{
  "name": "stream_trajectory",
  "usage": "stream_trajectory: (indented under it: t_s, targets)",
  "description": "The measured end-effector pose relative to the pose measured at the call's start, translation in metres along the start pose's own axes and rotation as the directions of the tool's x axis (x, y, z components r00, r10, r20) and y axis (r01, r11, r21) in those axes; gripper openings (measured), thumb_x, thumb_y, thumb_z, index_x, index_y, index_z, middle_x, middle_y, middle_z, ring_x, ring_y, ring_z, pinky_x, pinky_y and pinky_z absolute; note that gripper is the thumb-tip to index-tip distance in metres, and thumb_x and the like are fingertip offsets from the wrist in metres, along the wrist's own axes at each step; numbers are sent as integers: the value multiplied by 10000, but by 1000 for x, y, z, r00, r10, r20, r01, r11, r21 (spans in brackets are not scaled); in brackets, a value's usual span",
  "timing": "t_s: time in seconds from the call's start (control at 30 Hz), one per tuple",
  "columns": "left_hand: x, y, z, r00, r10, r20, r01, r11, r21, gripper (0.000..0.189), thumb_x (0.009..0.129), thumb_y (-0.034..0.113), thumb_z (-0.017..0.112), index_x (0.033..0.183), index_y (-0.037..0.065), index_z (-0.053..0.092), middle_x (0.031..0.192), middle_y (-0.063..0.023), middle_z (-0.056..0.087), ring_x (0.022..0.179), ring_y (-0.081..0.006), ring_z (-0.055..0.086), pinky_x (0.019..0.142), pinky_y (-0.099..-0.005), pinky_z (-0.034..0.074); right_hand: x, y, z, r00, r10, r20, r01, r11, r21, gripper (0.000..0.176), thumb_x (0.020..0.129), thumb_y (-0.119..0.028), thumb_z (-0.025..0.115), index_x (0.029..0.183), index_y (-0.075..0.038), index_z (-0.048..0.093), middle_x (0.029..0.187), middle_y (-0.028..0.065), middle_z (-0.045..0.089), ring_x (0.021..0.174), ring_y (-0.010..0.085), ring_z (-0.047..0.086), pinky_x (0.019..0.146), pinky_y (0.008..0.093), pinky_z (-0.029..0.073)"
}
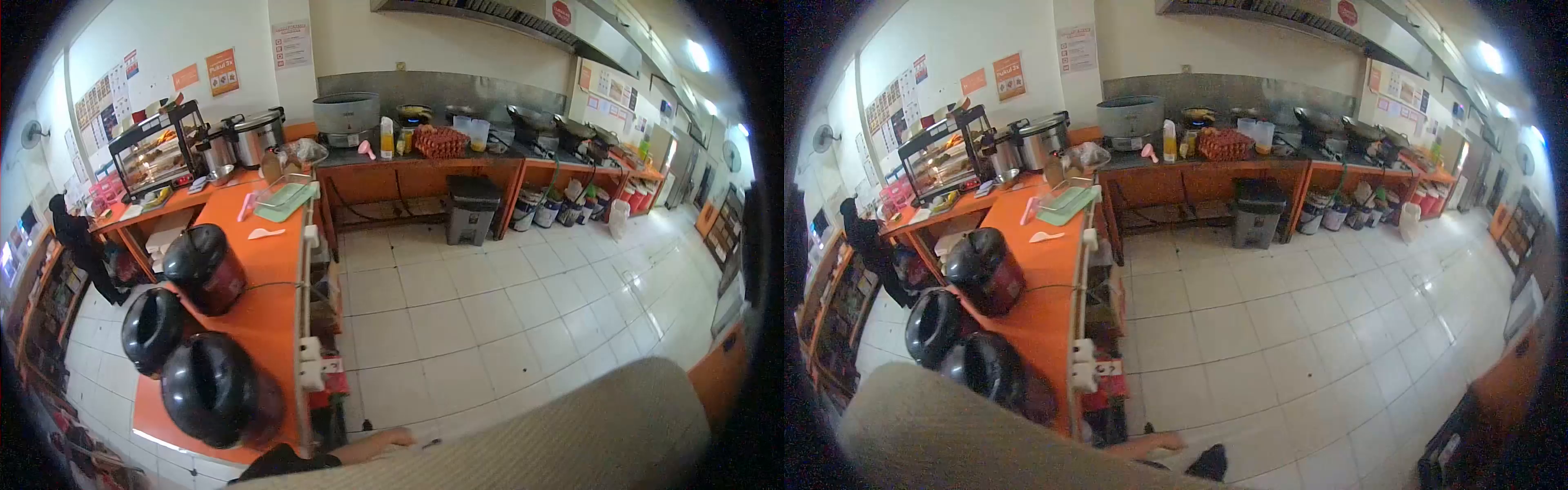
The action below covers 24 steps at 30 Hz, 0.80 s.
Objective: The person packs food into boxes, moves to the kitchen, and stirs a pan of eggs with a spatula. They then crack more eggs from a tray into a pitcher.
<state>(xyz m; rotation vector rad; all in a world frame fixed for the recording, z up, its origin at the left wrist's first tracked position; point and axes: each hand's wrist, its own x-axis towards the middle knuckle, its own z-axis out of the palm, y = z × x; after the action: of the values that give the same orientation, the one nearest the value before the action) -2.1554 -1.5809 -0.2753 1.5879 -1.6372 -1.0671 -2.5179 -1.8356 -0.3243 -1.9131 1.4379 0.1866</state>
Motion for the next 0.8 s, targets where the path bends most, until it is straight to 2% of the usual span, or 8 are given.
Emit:
stream_trajectory:
  t_s: [0.13,0.27,0.43,0.47,0.53,0.57,0.7,0.8]
  targets:
    - [-13,-37,-30,983,6,-184,6,998,61,570,878,481,543,1174,-5,534,1090,-191,579,1003,-353,556,897,-421,413,100,15,-101,997,-33,-65,27,995,-94,258,808,-181,513,994,-51,635,975,139,635,950,315,595,810,425,486]
    - [42,-58,-92,855,-447,-262,447,892,-62,548,889,459,532,1170,-12,537,1077,-182,596,996,-335,571,893,-408,425,213,-9,-162,978,-176,-112,156,973,-168,246,804,-165,512,983,-52,639,961,140,636,941,316,597,802,425,489]
    - [111,-114,-147,651,-715,-253,684,698,-212,522,904,431,518,1165,-20,540,1060,-170,617,987,-312,590,887,-392,440,404,-134,-146,810,-573,-121,551,816,-174,234,799,-146,511,968,-53,643,943,141,637,930,316,598,792,425,493]
    - [124,-128,-158,620,-748,-236,714,663,-226,516,907,426,515,1164,-21,541,1057,-167,622,986,-308,593,886,-389,443,442,-182,-132,874,-467,-134,460,884,-85,216,805,-122,492,948,-51,638,906,122,641,879,309,615,749,400,505]
    - [154,-158,-187,555,-812,-182,773,584,-248,506,912,414,509,1162,-25,542,1050,-163,630,982,-298,601,884,-382,449,545,-230,-66,893,-450,22,449,893,36,211,876,-201,491,974,-76,631,929,113,663,862,305,631,761,406,496]
    - [169,-174,-202,524,-839,-148,800,544,-253,501,915,409,507,1161,-26,543,1047,-160,634,981,-294,605,883,-379,452,461,-324,-123,882,-460,104,469,880,-81,266,906,-298,497,978,-77,628,965,113,670,908,279,633,794,414,488]
    - [234,-230,-273,443,-896,-28,866,435,-245,481,927,387,495,1157,-33,546,1033,-151,652,974,-276,619,879,-366,464,533,-389,-95,583,-632,510,739,673,-10,318,871,-346,580,1029,-72,614,976,117,670,945,273,630,831,394,486]
    - [288,-279,-322,448,-894,-10,862,434,-262,466,936,370,487,1154,-37,548,1023,-144,665,969,-262,630,876,-357,473,569,-431,-127,660,-563,497,605,791,94,327,868,-356,583,1043,-82,626,993,108,671,920,259,644,825,387,496]
